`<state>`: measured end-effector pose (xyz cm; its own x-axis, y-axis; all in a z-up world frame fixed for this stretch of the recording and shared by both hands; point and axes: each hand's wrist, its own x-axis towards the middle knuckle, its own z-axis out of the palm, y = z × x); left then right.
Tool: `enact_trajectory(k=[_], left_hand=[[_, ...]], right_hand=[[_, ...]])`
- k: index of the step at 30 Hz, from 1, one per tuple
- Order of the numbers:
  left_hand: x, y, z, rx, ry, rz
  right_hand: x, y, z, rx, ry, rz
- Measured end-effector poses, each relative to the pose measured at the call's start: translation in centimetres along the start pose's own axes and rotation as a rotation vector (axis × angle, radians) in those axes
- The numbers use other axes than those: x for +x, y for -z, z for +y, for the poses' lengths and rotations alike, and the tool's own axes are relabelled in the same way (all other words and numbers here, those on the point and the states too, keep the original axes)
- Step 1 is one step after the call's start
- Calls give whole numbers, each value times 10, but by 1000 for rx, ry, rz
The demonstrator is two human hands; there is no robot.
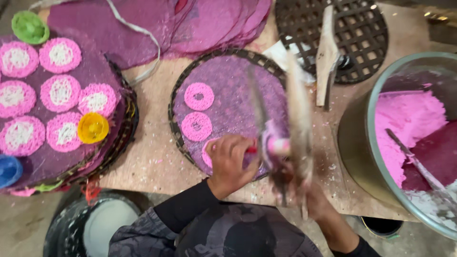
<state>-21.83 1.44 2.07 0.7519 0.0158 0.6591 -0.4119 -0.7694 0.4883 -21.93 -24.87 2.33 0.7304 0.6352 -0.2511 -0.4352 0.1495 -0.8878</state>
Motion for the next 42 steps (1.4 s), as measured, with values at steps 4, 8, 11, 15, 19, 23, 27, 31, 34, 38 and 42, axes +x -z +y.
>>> enact_trajectory(k=[4,8,11,15,19,23,27,31,34,38,42], left_hand=[[-51,24,-4,148,-145,-106],[-87,30,-16,206,-85,-348],[-98,27,-25,229,-121,-519],[-103,32,-38,216,-272,-580],[-101,57,-68,212,-329,-668],[-89,85,-114,276,-498,-744],[-86,111,-142,283,-545,-792],[-93,121,-147,304,-515,-743],[-98,112,-151,294,69,-535],[-105,102,-167,296,616,-22],[-104,90,-181,394,833,-136]], right_hand=[[8,14,-9,36,146,126],[13,20,-17,55,125,195],[20,19,-15,69,123,161],[28,24,-9,71,88,121],[28,33,-9,50,51,169],[24,41,-8,44,37,184],[23,44,-2,40,35,176],[49,52,4,76,197,187],[85,75,3,-119,348,278],[149,114,6,-92,458,377],[190,134,16,99,388,390]])
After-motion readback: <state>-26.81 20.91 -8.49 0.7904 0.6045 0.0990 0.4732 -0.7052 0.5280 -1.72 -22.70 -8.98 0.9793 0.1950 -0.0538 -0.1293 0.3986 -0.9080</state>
